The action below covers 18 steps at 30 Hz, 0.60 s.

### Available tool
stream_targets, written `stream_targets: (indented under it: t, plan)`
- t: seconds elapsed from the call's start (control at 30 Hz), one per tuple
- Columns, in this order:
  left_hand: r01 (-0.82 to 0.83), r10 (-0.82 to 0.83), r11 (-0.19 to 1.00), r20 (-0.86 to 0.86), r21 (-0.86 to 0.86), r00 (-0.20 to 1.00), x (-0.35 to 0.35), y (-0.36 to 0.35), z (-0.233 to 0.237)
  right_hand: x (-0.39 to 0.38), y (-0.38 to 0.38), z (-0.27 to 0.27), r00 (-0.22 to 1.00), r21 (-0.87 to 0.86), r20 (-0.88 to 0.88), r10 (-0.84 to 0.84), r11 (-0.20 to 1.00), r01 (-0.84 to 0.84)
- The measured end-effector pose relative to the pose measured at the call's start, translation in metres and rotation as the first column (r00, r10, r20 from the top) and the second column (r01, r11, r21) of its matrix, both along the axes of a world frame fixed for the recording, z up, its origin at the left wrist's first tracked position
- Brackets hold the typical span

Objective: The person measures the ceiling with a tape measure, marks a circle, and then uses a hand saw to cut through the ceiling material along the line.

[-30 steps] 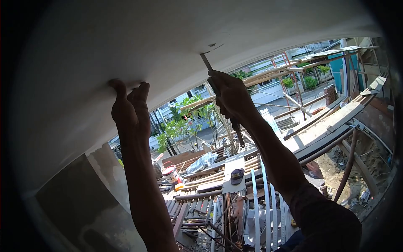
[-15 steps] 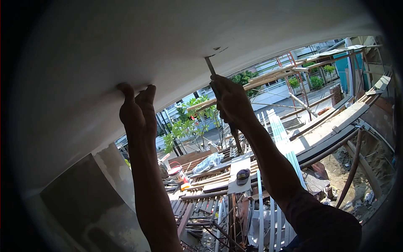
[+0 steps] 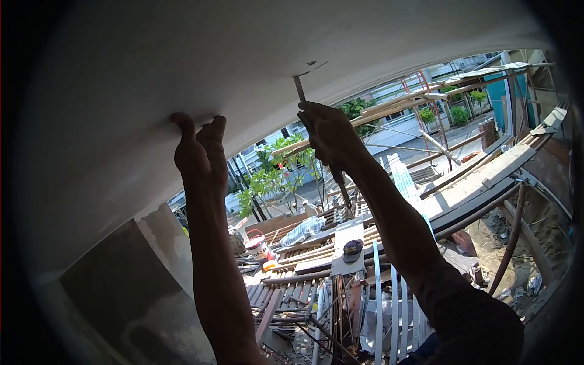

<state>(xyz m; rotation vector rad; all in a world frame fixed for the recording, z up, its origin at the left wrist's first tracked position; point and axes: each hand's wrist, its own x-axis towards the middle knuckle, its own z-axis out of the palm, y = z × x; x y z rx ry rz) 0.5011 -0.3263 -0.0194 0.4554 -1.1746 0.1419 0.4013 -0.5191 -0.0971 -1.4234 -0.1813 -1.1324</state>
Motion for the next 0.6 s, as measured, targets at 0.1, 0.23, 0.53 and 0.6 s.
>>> stream_targets:
  t: [0.1, 0.23, 0.53, 0.6]
  plan:
    - [0.012, -0.011, 1.000, 0.043, -0.013, 0.999, 0.002, 0.000, 0.006, 0.016, -0.006, -0.002, 0.986, 0.011, 0.124, 0.112, 0.993, -0.114]
    - [-0.020, 0.020, 1.000, -0.025, -0.022, 0.999, -0.003, 0.000, 0.001, -0.006, 0.002, -0.007, 0.998, 0.003, 0.066, -0.011, 1.000, 0.011]
    - [-0.035, 0.035, 0.999, 0.015, 0.002, 0.999, 0.004, 0.001, 0.001, -0.007, 0.005, -0.001, 0.997, -0.011, 0.082, 0.017, 1.000, -0.016]
    - [-0.045, 0.044, 0.999, 0.046, 0.008, 0.998, 0.004, 0.003, 0.001, -0.010, 0.001, 0.008, 0.998, -0.009, 0.016, 0.057, 0.998, -0.057]
